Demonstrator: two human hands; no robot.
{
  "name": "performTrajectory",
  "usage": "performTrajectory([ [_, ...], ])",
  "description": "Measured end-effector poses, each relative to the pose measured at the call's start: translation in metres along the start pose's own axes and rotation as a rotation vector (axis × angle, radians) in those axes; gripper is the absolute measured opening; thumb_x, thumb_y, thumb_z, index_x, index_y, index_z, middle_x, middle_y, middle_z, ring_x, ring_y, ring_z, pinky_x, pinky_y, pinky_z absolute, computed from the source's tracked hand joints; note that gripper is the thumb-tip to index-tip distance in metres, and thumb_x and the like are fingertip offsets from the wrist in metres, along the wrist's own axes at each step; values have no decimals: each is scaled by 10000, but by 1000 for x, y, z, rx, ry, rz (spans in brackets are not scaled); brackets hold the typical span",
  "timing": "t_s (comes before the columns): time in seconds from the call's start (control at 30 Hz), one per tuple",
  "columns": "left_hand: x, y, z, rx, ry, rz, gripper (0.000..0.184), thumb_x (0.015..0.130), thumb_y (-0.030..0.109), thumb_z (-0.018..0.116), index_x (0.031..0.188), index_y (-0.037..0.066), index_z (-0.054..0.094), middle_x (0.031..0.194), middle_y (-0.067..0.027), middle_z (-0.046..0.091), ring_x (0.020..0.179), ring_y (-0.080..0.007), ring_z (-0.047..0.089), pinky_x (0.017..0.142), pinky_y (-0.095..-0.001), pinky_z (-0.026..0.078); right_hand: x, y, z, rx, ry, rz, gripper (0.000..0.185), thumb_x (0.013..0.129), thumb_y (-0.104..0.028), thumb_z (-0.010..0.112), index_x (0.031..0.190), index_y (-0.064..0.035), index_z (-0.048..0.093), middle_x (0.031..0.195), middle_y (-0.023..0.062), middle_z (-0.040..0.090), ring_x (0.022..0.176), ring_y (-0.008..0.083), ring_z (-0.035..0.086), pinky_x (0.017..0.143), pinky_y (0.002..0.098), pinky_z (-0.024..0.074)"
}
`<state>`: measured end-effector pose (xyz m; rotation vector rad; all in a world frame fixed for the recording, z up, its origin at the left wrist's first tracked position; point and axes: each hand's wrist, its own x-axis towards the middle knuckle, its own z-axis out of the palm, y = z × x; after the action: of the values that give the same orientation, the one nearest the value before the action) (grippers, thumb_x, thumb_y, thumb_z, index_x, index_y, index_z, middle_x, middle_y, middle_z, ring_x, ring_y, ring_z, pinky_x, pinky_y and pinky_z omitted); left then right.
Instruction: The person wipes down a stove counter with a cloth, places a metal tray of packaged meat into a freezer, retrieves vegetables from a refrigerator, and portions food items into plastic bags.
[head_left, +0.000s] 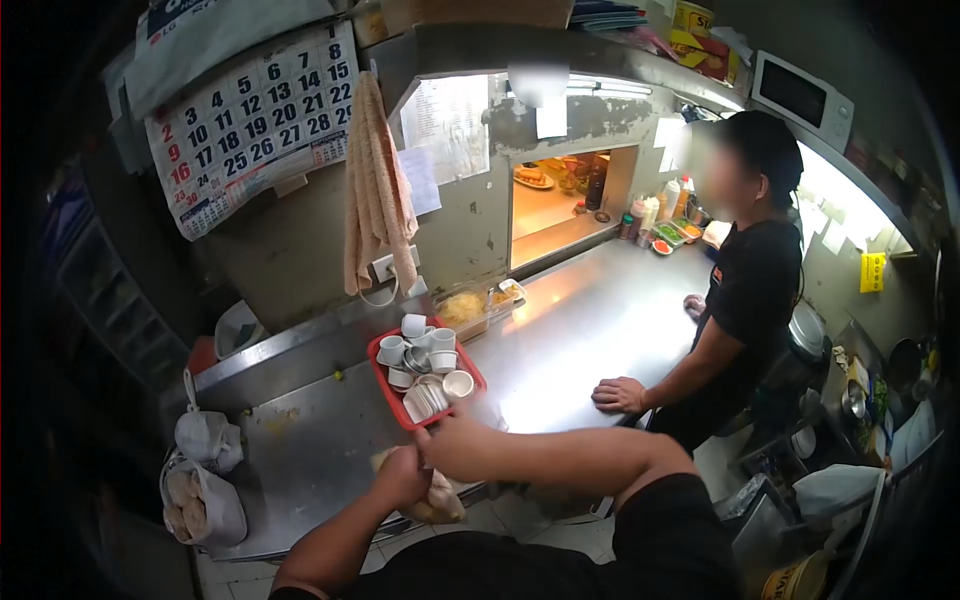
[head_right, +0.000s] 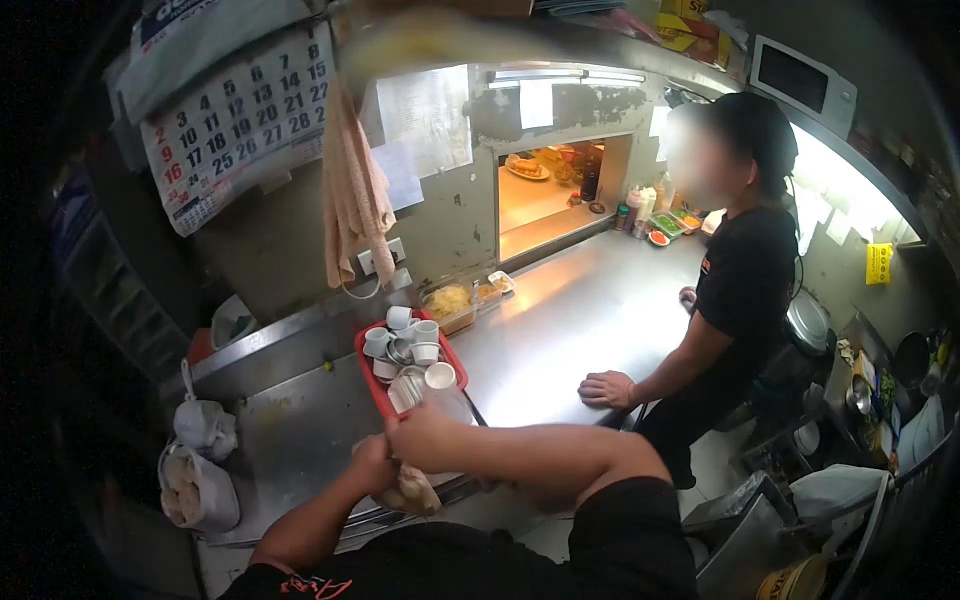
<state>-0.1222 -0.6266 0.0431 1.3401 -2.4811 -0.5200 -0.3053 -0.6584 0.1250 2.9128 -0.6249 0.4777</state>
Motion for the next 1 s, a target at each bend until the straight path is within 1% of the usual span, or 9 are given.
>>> performTrajectory([
  [0.07, -4, 23, -46, -215, -89, -294, 225, 828, 189, 592, 1024, 101, 660, 863, -174, 663, 810, -330, 652, 762, -402, 503, 1, 10, -6, 237, -492, 156, 266, 757, -96, 589, 1014, -35, 628, 921, 145, 672, 812, 329, 671, 689, 420, 529],
  [0.1, -6, 21, -62, -410, -323, -384, 263, 903, 272, 585, 1107, 119, 650, 1134, -116, 610, 1084, -271, 556, 923, -362, 423, 4, 14, -15, 225, -497, 100, 237, 779, -108, 581, 1000, -42, 637, 908, 139, 678, 817, 321, 674, 692, 421, 529],
  [0.2, -23, 8, -47, -289, 40, 215, 277, 935, 315, 541, 1014, 82, 669, 1092, -86, 636, 1176, -281, 488, 1022, -413, 321, 10, 0, -84, 242, -565, -16, 180, 823, -126, 564, 962, -62, 659, 877, 128, 690, 825, 307, 680, 696, 425, 527],
  [0.3, -28, 35, -79, -476, 61, 219, 325, 948, 349, 507, 962, 60, 654, 1072, -54, 645, 1233, -283, 425, 1057, -437, 260, 10, 4, -134, 209, -622, -1, 156, 823, -133, 582, 946, -109, 674, 858, 118, 685, 811, 304, 676, 675, 429, 519],
  [0.53, -21, 89, -145, -895, 72, 476, 322, 980, 285, 478, 1008, 19, 656, 1056, -81, 629, 1082, -264, 540, 978, -378, 346, -29, 40, -175, 404, 153, -61, 129, 811, -102, 625, 928, -88, 677, 746, 117, 644, 764, 263, 652, 701, 375, 510],
  [0.6, -10, 104, -142, -1255, 74, 270, 299, 977, 251, 496, 1013, 0, 656, 1024, -70, 640, 1005, -242, 573, 919, -344, 398, -25, 47, -138, 727, 356, 342, 104, 813, -77, 645, 912, -56, 668, 766, 92, 643, 770, 195, 638, 728, 301, 505],
  [0.7, 16, 137, -132, -1396, 403, -2, 221, 945, 191, 556, 965, 6, 675, 988, -67, 659, 928, -208, 581, 852, -310, 431, 10, 27, -9, 1987, 732, 431, 203, 895, -94, 577, 1088, -35, 601, 930, 43, 634, 835, 140, 605, 771, 250, 488],
  [0.8, 4, 124, -117, -661, 679, -15, 146, 906, 114, 588, 910, 11, 691, 942, -69, 678, 897, -209, 571, 866, -335, 425, 27, -49, 51, 2448, 768, 475, 225, 916, -132, 556, 1119, -41, 584, 969, 47, 620, 855, 144, 600, 778, 272, 494],
  [1.0, -23, 63, -64, -623, 895, -28, 106, 837, 37, 594, 826, 6, 694, 927, -95, 695, 917, -217, 577, 889, -352, 409, 37, -119, 94, 2248, 810, 655, 276, 958, -209, 514, 1183, -53, 550, 1047, 56, 592, 895, 150, 589, 793, 314, 504],
])
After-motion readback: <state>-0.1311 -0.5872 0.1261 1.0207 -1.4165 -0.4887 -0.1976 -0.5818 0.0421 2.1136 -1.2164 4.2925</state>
